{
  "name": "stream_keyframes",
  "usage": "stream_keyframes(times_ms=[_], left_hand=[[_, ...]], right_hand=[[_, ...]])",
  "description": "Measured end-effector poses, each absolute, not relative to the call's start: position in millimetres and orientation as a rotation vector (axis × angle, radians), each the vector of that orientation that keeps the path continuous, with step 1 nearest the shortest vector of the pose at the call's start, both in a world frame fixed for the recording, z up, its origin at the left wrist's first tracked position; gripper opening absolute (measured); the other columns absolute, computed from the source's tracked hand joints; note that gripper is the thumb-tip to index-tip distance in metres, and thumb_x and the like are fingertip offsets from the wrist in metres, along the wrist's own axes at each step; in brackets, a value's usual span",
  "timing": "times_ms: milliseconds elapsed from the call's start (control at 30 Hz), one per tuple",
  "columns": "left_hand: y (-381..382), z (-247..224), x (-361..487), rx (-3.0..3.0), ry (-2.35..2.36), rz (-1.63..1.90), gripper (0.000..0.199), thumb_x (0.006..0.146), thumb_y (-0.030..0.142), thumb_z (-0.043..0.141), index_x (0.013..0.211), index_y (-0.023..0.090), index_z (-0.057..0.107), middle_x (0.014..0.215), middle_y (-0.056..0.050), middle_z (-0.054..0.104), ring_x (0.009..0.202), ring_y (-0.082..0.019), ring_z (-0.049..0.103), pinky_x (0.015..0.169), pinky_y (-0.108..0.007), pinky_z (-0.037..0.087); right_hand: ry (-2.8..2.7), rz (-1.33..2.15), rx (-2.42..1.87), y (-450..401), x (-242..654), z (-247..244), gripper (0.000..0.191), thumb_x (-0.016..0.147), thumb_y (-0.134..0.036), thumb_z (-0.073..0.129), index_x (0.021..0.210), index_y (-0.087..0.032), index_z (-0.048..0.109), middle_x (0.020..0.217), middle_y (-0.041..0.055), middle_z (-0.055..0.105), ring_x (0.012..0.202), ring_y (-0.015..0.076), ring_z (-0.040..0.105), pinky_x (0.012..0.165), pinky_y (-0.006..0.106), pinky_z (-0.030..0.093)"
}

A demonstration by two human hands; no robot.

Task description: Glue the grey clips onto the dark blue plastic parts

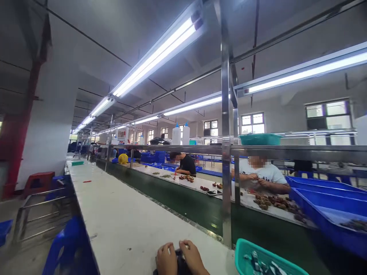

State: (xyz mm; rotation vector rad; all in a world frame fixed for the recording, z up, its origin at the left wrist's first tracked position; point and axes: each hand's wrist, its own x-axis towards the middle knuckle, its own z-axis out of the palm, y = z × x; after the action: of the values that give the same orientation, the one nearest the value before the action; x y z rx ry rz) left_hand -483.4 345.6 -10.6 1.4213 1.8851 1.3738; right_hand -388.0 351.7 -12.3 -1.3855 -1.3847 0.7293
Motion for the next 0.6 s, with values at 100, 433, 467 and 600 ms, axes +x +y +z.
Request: stream_keyframes(times_ms=[100, 433, 467, 600], left_hand=[[338.4, 33.3, -478.4, 1.529, 1.734, 1.444, 0.009, 0.084, 0.021, 0.057, 0.088, 0.015, 0.061, 0.101, -0.005, 0.063, 0.098, -0.022, 0.058, 0.085, -0.045, 0.047], [122.5, 144.0, -259.8, 2.136, -0.129, 1.320, 0.015, 0.079, 0.030, 0.049, 0.081, 0.029, 0.063, 0.095, -0.002, 0.063, 0.101, -0.022, 0.055, 0.091, -0.036, 0.038], [96.6, 137.5, -237.6, 2.176, -0.278, 1.206, 0.017, 0.077, 0.024, 0.049, 0.084, 0.029, 0.064, 0.092, -0.002, 0.063, 0.097, -0.021, 0.056, 0.092, -0.037, 0.037], [13.5, 87.6, -141.7, 2.266, -0.376, 0.834, 0.040, 0.057, 0.011, 0.055, 0.094, 0.021, 0.065, 0.095, -0.008, 0.065, 0.094, -0.024, 0.059, 0.087, -0.036, 0.044]], right_hand=[[-1.344, 0.692, -1.383, 327.7, -367.1, 14.6, 0.024, 0.088, -0.035, 0.053, 0.099, -0.014, 0.059, 0.105, 0.0049, 0.060, 0.098, 0.0182, 0.057, 0.087, 0.041, 0.046], [-1.003, 0.057, -1.570, 21.5, -138.9, 62.5, 0.045, 0.081, -0.059, 0.045, 0.102, -0.022, 0.059, 0.103, 0.0042, 0.061, 0.095, 0.0179, 0.057, 0.085, 0.030, 0.044], [-0.879, -0.060, -1.653, -17.6, -108.3, 59.2, 0.046, 0.082, -0.058, 0.041, 0.104, -0.021, 0.058, 0.107, 0.0054, 0.059, 0.099, 0.0190, 0.055, 0.090, 0.032, 0.042], [-0.238, -0.387, -2.003, -160.7, 15.8, 23.4, 0.041, 0.083, -0.045, 0.049, 0.109, -0.013, 0.054, 0.120, 0.0144, 0.049, 0.117, 0.0283, 0.042, 0.102, 0.047, 0.030]])
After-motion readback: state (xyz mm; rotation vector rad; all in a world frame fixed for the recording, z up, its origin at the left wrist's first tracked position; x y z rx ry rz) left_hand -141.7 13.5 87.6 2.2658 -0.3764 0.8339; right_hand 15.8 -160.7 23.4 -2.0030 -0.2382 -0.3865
